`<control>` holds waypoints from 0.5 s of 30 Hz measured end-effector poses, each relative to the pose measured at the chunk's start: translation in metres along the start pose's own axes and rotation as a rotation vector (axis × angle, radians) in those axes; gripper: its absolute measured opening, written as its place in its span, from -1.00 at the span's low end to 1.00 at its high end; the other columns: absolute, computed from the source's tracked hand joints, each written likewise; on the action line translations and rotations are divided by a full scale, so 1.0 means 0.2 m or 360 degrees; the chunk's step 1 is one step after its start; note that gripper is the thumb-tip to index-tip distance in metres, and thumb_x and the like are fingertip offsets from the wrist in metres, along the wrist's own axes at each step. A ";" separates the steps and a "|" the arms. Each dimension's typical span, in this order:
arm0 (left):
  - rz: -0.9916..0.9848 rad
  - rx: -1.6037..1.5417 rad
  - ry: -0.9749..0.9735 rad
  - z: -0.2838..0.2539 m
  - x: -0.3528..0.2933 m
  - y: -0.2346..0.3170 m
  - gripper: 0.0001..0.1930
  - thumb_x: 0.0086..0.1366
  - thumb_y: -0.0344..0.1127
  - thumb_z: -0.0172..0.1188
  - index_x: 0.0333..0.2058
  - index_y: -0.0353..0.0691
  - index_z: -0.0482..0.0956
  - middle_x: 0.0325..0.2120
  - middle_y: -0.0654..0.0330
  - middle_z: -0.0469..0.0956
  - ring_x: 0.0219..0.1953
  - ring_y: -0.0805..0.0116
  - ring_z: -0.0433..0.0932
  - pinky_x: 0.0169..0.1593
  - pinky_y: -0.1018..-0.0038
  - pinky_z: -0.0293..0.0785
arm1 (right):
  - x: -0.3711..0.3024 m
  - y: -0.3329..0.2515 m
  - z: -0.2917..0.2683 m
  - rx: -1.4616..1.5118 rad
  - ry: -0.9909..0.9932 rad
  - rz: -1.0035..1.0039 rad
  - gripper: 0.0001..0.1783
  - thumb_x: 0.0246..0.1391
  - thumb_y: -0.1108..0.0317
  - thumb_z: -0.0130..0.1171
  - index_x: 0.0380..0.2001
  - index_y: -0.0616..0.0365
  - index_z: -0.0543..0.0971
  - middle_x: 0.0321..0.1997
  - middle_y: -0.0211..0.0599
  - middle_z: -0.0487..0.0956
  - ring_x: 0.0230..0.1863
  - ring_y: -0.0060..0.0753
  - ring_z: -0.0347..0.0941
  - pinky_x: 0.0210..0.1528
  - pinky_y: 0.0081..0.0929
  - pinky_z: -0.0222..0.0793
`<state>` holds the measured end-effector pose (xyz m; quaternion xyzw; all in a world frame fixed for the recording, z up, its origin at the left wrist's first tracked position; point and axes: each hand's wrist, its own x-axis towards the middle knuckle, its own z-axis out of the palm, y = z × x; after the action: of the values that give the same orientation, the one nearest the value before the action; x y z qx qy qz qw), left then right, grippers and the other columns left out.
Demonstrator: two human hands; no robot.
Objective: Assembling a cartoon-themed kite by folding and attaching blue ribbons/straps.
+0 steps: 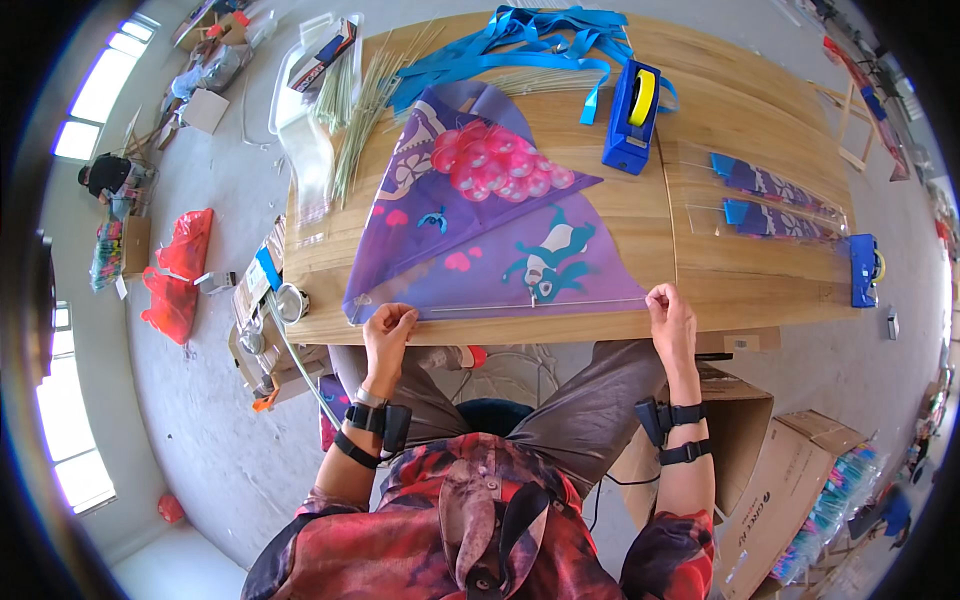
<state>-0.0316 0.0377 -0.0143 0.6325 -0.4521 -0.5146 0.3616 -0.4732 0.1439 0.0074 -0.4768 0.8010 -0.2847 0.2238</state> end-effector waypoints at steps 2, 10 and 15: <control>0.0053 0.0065 0.0019 0.01 0.00 -0.01 -0.87 0.25 -0.48 0.36 -0.25 -0.34 0.62 -0.45 0.27 0.62 -0.40 0.57 0.56 -0.29 0.60 0.49 | 0.00 0.03 0.02 -0.0049 0.0029 0.0000 -0.88 0.22 0.47 0.24 -0.24 0.20 0.48 -0.36 -0.22 0.60 -0.33 -0.24 0.55 -0.18 -0.31 0.46; 0.0054 0.0075 0.0031 0.05 0.00 -0.01 -0.69 0.23 -0.51 0.38 -0.10 -0.32 0.49 -0.37 0.15 0.65 -0.34 0.48 0.64 -0.24 0.55 0.56 | -0.02 0.08 0.03 -0.0011 0.0184 0.0094 -0.56 0.21 0.49 0.28 0.06 0.07 0.32 -0.38 -0.13 0.60 -0.35 -0.17 0.57 -0.22 -0.25 0.48; 0.0056 0.0123 0.0067 0.02 0.00 -0.04 -0.70 0.24 -0.50 0.38 -0.11 -0.33 0.47 -0.36 0.16 0.63 -0.36 0.49 0.62 -0.25 0.58 0.55 | -0.01 0.07 0.06 -0.0048 0.0154 0.0002 -0.58 0.21 0.51 0.25 0.05 0.14 0.32 -0.36 -0.09 0.62 -0.33 -0.09 0.61 -0.20 -0.23 0.49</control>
<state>-0.0344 0.0395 -0.0229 0.6486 -0.4748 -0.4769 0.3555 -0.4740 0.1473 -0.0102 -0.4654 0.8153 -0.2951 0.1778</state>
